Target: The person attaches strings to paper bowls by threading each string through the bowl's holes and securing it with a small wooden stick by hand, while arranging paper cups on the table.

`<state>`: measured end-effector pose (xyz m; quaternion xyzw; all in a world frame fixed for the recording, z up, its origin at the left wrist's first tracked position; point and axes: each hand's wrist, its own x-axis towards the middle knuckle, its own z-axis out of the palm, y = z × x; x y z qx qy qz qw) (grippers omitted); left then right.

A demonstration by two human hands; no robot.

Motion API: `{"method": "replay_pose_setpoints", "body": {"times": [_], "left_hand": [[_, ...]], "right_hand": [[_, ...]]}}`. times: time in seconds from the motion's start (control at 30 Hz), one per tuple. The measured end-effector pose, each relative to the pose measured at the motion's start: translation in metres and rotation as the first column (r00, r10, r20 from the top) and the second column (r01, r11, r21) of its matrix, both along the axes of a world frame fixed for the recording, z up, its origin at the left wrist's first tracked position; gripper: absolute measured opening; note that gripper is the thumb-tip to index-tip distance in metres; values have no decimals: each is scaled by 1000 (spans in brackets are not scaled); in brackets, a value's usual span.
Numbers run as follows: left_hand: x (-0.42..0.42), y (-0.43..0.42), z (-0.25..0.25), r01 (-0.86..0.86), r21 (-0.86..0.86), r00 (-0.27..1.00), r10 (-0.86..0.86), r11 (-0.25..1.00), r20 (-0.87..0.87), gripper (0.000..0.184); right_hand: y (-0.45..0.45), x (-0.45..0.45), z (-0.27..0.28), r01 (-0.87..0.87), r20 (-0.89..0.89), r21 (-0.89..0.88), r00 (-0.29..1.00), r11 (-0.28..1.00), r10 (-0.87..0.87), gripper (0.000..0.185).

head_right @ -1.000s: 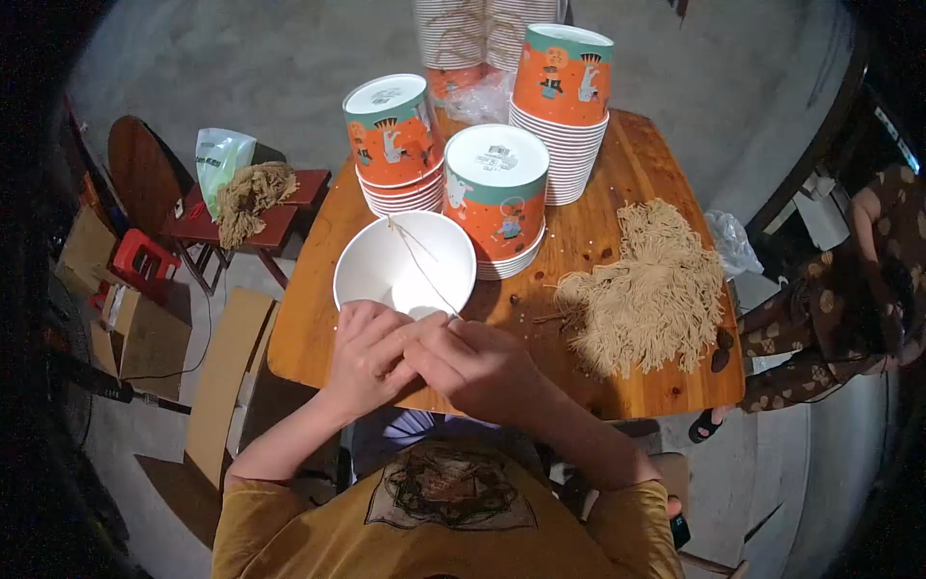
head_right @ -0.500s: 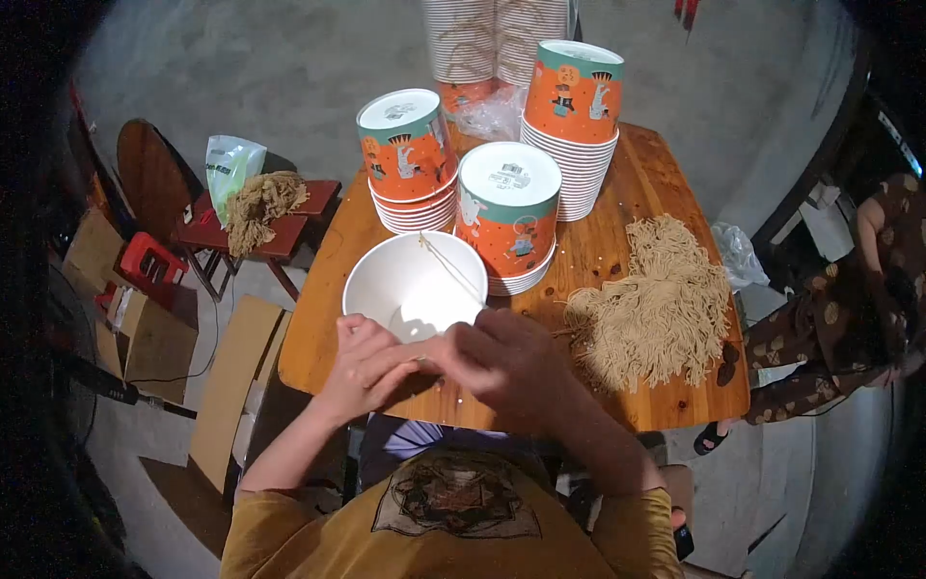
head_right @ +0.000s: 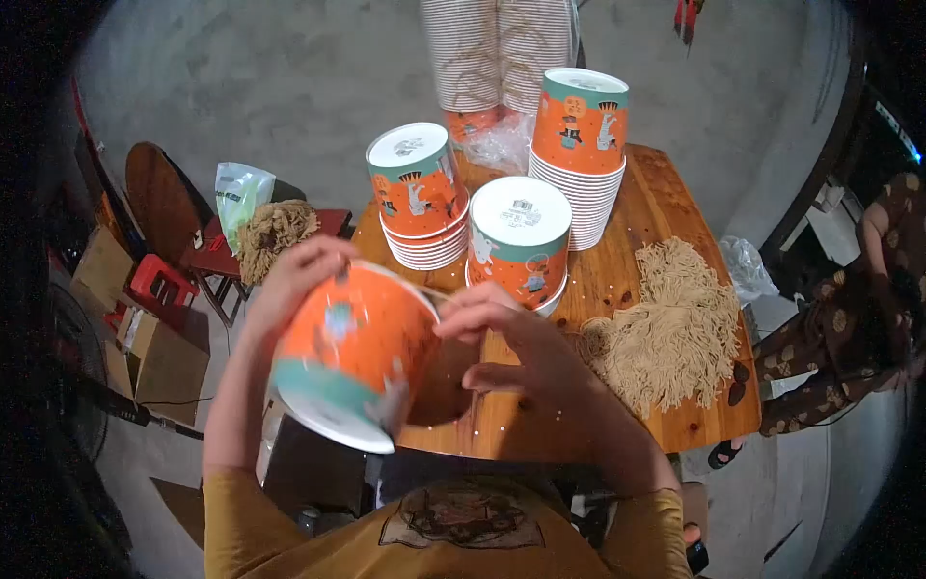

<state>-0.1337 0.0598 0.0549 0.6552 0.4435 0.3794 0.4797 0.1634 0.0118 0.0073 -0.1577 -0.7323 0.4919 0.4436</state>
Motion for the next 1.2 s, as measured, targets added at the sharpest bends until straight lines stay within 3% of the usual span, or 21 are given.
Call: {"method": "replay_pose_setpoints", "body": {"times": [0.03,0.07,0.1,0.13,0.17,0.2,0.33,0.37,0.43,0.47,0.5,0.57,0.6,0.63,0.73,0.8,0.87,0.93,1.03,1.13,1.2], "left_hand": [[1,16,11,-24,-70,993,32,997,110,27],[-9,43,16,6,42,1000,-7,999,25,31],[-10,57,29,66,-71,995,-60,995,82,37],[-3,71,37,-47,-102,995,56,994,88,40],[-5,70,45,33,-130,954,7,991,299,41],[-6,70,53,-64,-161,844,140,985,518,34],[-29,198,64,210,-39,745,-135,977,653,33],[-17,201,69,97,-91,721,-7,991,693,36],[21,164,90,-83,-29,789,83,996,609,49],[21,174,85,21,31,767,-37,999,640,57],[20,188,74,122,97,731,-156,988,664,65],[14,204,43,41,138,854,-107,990,509,91],[15,205,29,30,222,891,-127,975,435,98],[14,209,17,20,329,924,-143,944,355,110],[10,207,-9,8,405,974,-99,914,205,122],[11,216,-31,-5,446,983,-77,895,166,121],[10,219,-47,-10,437,988,-59,900,145,121],[12,219,-53,-11,431,987,-58,902,147,120],[13,211,-60,-20,375,980,-57,927,191,116],[10,204,-68,-9,277,974,-55,961,219,111],[10,205,-87,-293,534,954,205,793,219,101]], "right_hand": [[11,-4,8,1,70,83,997,997,-7,63],[24,-9,19,-5,141,166,990,986,-19,69],[34,-16,33,27,168,222,984,975,-66,77],[44,-23,47,129,212,291,957,948,-195,78],[55,-31,59,221,246,366,914,904,-323,80],[69,-40,68,288,174,431,903,855,-392,80],[130,-50,96,475,-37,304,872,826,-488,65],[150,-46,99,495,-63,269,865,826,-497,62],[182,-38,102,540,-99,196,841,818,-532,59],[187,-35,105,559,-60,124,829,820,-556,58],[205,-32,92,575,-39,161,816,802,-577,56],[232,-22,67,574,132,420,727,702,-674,52],[241,-18,64,437,290,314,801,843,-523,47],[244,-19,57,425,321,291,801,857,-506,46],[239,-20,58,329,462,164,807,930,-367,46],[227,-17,62,425,689,104,621,899,-374,46],[221,-7,60,409,690,127,618,904,-377,44],[197,3,72,489,532,128,701,863,-476,41],[175,31,75,649,318,255,644,716,-696,29],[142,75,53,826,110,246,496,507,-861,23],[121,113,37,928,0,234,299,291,-954,21]]}}
